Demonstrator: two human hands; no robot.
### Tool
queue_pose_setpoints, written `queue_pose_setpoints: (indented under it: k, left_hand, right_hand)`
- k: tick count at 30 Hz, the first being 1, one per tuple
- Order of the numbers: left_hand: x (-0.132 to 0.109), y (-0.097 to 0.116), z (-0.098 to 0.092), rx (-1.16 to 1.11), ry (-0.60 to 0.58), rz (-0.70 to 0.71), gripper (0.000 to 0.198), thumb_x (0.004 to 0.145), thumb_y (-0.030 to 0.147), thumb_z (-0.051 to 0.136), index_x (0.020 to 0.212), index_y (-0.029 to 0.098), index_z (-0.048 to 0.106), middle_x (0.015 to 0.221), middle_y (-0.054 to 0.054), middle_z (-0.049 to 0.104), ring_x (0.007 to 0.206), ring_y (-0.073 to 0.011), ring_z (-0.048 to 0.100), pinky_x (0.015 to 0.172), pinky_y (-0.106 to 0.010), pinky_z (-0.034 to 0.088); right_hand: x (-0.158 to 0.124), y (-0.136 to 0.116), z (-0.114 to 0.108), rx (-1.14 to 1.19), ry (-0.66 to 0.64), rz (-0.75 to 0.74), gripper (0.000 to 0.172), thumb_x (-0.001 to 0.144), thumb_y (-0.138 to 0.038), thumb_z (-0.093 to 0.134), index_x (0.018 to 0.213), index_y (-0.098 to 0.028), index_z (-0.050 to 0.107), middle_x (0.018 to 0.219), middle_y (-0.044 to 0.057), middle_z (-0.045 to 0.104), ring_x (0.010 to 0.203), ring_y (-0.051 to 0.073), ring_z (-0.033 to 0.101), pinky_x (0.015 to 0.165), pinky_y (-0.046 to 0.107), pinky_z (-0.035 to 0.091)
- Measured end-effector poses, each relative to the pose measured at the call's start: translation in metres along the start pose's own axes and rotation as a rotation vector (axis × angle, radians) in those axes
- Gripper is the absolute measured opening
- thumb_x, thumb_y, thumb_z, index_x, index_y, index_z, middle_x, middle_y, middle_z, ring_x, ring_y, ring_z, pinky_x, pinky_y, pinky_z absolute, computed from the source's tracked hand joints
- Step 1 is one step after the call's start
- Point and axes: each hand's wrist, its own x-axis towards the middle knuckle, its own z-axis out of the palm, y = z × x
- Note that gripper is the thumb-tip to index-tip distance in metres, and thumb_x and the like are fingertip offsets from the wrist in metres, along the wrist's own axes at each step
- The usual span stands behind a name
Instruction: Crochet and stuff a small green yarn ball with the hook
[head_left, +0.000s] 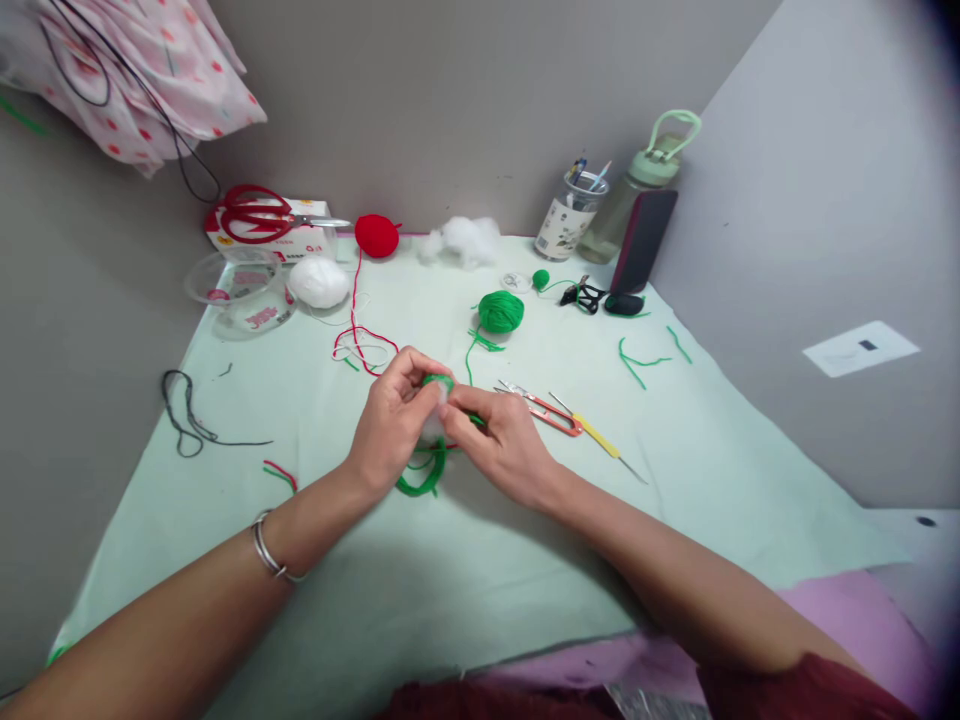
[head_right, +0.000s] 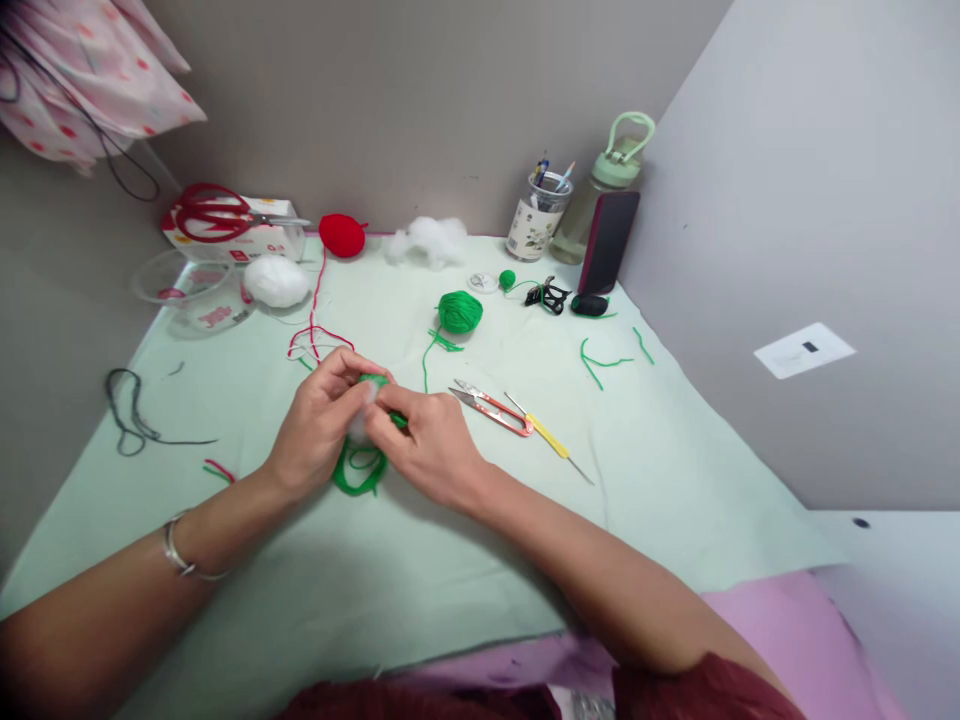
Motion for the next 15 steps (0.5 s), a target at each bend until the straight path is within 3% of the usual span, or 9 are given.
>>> queue_pose_setpoints:
  k: [4, 9, 15]
  left_hand:
    - [-0.003, 0.0, 0.0, -0.034, 0.017, 0.071, 0.007, 0.087, 0.019, 0.068, 0.092, 0.023, 0.064, 0.092, -0.001, 0.072, 0.09, -0.0192, 0.067, 0.086, -0.032, 0.05]
    - [-0.004, -0.005, 0.0, -0.068, -0.053, 0.055, 0.013, 0.092, 0.029, 0.073, 0.101, 0.023, 0.066, 0.105, -0.003, 0.072, 0.101, -0.0206, 0.067, 0.089, -0.033, 0.051]
    - [0.004, -0.008, -0.002, -0.11, -0.071, -0.005, 0.02, 0.086, 0.029, 0.08, 0.096, 0.022, 0.064, 0.094, -0.001, 0.069, 0.087, -0.0162, 0.065, 0.079, -0.029, 0.05]
  right_hand:
    - [0.009, 0.006, 0.003, 0.258, 0.018, 0.114, 0.034, 0.085, -0.039, 0.055, 0.058, -0.023, 0.043, 0.058, -0.006, 0.036, 0.058, 0.011, 0.032, 0.057, 0.028, 0.026]
    - [0.018, 0.013, 0.0, 0.366, 0.094, 0.213, 0.037, 0.077, -0.044, 0.063, 0.054, -0.023, 0.043, 0.054, -0.007, 0.033, 0.057, 0.01, 0.027, 0.055, 0.028, 0.023]
    - [0.012, 0.008, -0.014, 0.13, 0.027, 0.118, 0.033, 0.087, -0.041, 0.056, 0.062, -0.023, 0.046, 0.061, -0.005, 0.039, 0.061, 0.012, 0.035, 0.059, 0.029, 0.027]
